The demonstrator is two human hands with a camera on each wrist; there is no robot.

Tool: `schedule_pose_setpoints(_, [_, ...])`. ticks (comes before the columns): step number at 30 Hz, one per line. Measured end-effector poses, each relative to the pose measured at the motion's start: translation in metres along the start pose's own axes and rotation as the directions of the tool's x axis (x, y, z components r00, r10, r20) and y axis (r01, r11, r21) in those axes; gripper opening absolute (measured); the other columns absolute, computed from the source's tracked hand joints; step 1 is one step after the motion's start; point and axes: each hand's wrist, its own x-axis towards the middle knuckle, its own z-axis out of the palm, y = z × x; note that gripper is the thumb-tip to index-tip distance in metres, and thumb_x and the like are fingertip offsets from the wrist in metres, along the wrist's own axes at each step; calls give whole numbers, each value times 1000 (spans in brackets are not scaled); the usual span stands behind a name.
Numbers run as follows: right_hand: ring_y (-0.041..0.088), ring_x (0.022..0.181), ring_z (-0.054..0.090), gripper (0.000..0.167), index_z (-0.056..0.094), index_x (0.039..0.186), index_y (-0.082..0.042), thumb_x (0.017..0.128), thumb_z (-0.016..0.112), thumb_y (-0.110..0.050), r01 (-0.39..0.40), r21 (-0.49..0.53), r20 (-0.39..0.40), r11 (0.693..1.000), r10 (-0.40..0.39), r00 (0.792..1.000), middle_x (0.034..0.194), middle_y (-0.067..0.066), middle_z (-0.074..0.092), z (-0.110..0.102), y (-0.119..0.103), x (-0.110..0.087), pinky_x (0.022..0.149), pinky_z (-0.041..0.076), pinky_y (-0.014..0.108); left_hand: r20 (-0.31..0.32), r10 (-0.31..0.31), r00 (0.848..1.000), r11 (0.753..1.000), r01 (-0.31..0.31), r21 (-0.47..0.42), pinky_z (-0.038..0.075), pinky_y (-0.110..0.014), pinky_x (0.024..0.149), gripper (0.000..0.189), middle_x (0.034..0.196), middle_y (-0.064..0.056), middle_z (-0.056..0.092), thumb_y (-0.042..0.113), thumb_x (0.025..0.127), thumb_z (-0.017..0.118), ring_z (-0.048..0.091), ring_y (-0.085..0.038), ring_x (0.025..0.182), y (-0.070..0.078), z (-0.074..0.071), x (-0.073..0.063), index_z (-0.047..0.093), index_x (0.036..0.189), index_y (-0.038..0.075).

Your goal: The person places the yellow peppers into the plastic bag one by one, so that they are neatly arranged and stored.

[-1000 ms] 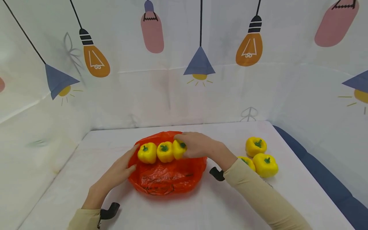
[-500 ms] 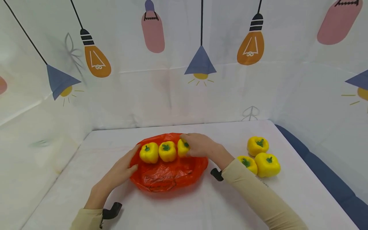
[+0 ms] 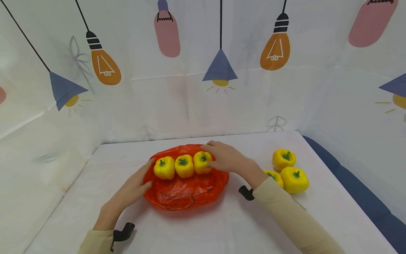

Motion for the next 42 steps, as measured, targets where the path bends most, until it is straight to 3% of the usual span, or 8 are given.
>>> schedule_pose_setpoints(8, [30,132,52,64,48,147,-22,90,70,-38,-20,29,19,999,20,1000,147,5,52,-17,22,-31,104,50,55,-4,-2,1000,1000,2,15,31,-59,119,79,166,-8,24,15,95,54,27,-34,151,-3,-2,-2,11,161,26])
schedule_pose_setpoints(12, [33,136,48,67,49,147,-24,87,72,-43,-73,29,100,997,69,993,148,5,52,-22,33,-54,106,47,58,1,-1,1000,1000,1,-1,30,-59,119,79,166,-8,24,14,96,54,26,-34,152,-2,-2,-1,12,161,25])
schedule_pose_setpoints(17, [35,138,45,69,49,145,-32,82,75,-47,-175,25,206,984,166,964,148,2,51,-27,43,-86,105,44,64,3,-6,1000,1000,6,-12,31,-58,119,78,166,-7,24,14,96,54,26,-33,152,-1,-2,0,12,161,24])
schedule_pose_setpoints(20, [34,134,48,68,50,143,-35,81,77,-39,-225,18,241,974,214,946,147,2,52,-28,47,-103,102,47,64,1,-7,1000,1000,7,-8,31,-58,118,78,166,-7,24,14,96,54,26,-33,152,-1,-3,-1,12,161,23])
schedule_pose_setpoints(25, [24,114,55,71,53,142,-27,76,80,-20,-248,-29,276,968,246,929,141,6,56,-26,56,-122,95,53,55,5,-14,1000,1000,14,-11,32,-59,118,78,165,-7,25,14,96,54,27,-33,152,-2,-3,-1,13,161,23])
schedule_pose_setpoints(34, [18,98,54,63,62,131,-15,72,80,-5,-142,-114,199,983,163,966,118,0,62,-16,72,-133,89,56,48,4,-14,1000,1000,14,-27,31,-59,118,78,165,-6,25,14,96,54,27,-33,152,-1,-2,-2,13,161,23])
schedule_pose_setpoints(42, [17,97,54,60,61,128,-13,72,79,-5,-162,-74,182,984,173,968,116,-2,62,-10,70,-127,90,55,48,0,-18,1000,1000,18,-23,31,-58,119,78,165,-6,25,15,96,54,27,-33,152,0,-3,-3,13,161,23])
